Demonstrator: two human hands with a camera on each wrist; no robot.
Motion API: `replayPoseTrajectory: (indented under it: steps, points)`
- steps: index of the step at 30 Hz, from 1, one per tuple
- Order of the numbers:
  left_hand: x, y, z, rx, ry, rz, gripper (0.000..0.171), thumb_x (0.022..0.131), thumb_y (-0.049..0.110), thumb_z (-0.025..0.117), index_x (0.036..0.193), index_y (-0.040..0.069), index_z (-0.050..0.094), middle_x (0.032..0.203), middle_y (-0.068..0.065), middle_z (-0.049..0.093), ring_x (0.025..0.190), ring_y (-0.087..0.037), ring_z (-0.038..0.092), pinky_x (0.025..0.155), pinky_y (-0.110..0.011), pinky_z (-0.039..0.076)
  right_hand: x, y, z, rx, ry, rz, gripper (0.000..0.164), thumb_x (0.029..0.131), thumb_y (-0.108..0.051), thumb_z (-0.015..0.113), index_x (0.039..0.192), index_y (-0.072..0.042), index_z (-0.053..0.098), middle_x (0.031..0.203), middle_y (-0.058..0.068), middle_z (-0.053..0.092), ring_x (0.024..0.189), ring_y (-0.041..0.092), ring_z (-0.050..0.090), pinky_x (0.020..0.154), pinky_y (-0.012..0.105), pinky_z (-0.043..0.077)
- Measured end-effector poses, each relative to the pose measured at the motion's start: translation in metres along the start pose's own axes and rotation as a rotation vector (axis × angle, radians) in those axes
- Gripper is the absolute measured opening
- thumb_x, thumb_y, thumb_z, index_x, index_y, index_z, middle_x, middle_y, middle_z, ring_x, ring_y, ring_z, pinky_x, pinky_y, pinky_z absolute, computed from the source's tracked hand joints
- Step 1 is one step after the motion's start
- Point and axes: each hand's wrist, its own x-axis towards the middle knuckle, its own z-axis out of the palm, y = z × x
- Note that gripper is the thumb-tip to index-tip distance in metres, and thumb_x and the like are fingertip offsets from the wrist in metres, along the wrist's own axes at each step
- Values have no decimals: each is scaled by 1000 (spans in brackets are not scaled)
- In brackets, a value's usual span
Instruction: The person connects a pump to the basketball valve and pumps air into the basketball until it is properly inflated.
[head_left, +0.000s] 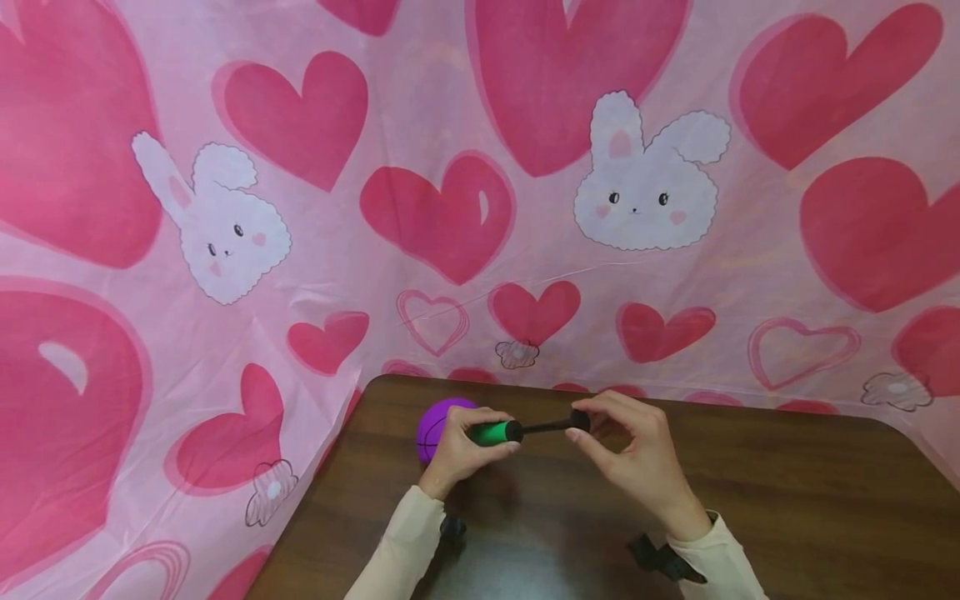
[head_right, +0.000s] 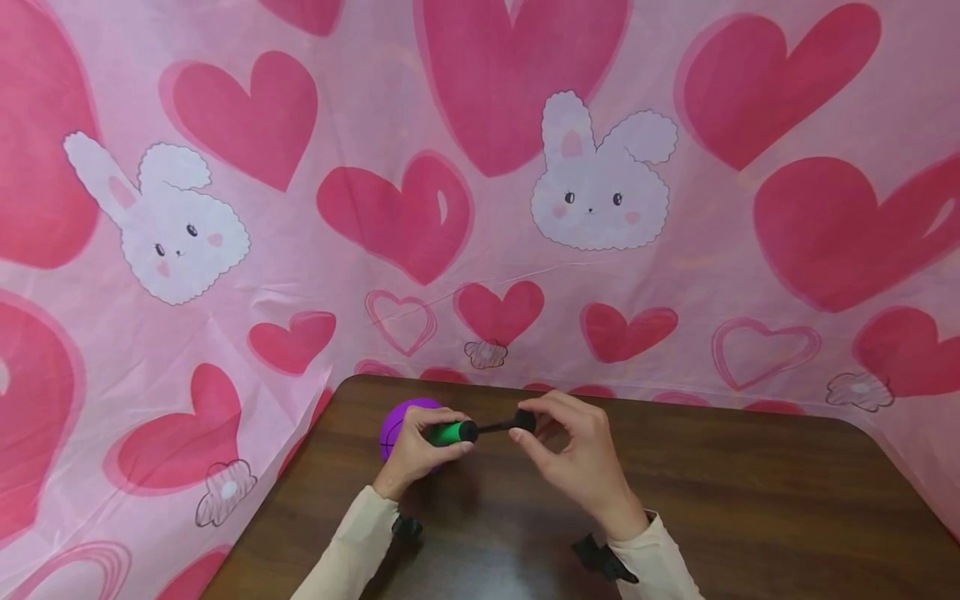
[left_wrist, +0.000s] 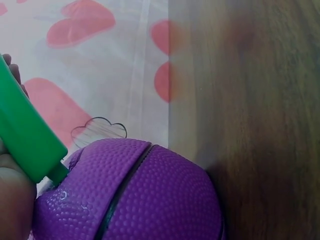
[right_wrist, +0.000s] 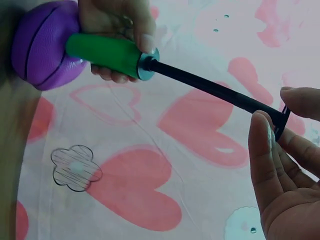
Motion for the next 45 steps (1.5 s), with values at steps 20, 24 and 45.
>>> replayPoseTrajectory:
  steps: [20, 24, 45]
  points:
    - [6, 3, 0, 10, -32, 28, 28, 76, 2, 91, 102, -2, 81, 90, -18, 80, 77, -4, 70, 62, -25, 56, -12, 32, 59, 170, -24, 60, 33, 77, 2, 89, 107, -2, 79, 84, 9, 74, 71, 6, 67, 62, 19, 59]
    - [8, 4, 1, 7, -47, 24, 28, 78, 4, 91, 103, -2, 81, 91, -18, 80, 78, -5, 71, 62, -25, 57, -14, 36, 64, 170, -40, 73, 31, 78, 1, 88, 108, -1, 79, 84, 9, 74, 69, 5, 66, 61, 20, 59]
    - [2, 2, 6, -3, -71, 29, 26, 79, 3, 89, 103, -1, 81, 91, -18, 80, 79, -6, 71, 65, -29, 61, -18, 27, 57, 6, -55, -14, 31, 75, -5, 93, 102, -7, 78, 81, 1, 73, 65, 4, 63, 59, 17, 57]
